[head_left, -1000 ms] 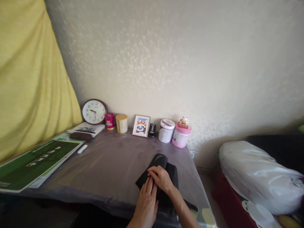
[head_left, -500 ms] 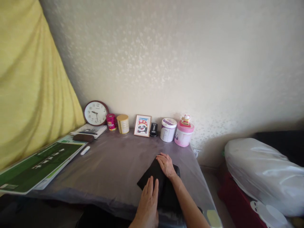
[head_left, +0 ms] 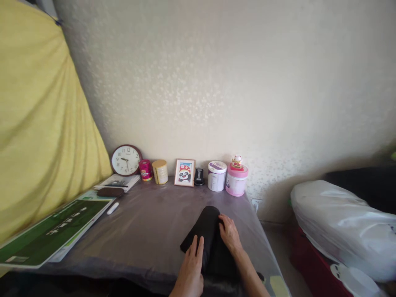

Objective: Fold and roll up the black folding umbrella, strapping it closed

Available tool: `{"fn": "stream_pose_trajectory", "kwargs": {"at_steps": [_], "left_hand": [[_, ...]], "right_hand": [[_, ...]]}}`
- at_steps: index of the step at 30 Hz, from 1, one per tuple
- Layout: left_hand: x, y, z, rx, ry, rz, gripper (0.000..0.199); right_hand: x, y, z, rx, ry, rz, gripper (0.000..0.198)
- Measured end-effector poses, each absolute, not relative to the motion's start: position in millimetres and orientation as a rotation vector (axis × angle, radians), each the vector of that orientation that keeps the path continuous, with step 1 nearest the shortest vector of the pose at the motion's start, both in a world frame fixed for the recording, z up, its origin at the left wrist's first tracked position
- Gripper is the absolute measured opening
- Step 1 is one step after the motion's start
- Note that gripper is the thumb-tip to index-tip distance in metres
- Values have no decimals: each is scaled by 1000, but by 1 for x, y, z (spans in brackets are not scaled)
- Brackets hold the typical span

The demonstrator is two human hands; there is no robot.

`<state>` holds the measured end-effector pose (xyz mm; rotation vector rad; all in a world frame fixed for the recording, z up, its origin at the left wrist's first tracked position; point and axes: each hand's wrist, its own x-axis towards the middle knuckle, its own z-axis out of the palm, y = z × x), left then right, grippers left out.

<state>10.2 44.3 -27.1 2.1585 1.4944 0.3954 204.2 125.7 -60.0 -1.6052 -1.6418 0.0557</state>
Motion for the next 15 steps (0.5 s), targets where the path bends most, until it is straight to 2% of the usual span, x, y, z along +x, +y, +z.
{"fn": "stream_pose_trajectory", "kwargs": {"at_steps": [6, 9, 12, 14, 15], "left_hand": [[-19, 54, -6, 1858, 1323, 635, 89], [-38, 56, 13, 1584, 1048, 850, 81], [-54, 55, 28, 1306, 996, 809, 78], [-61, 54, 34, 1188, 948, 824, 76], [-64, 53, 37, 1149, 909, 849, 74]], "right_hand": [[247, 114, -63, -1635, -1222, 363, 29], [248, 110, -57, -1495, -1042, 663, 31], [233, 107, -36, -1320, -958, 963, 38], [219, 99, -15, -1411, -1024, 925, 37], [211, 90, -6, -1493, -1082, 810, 35]]}}
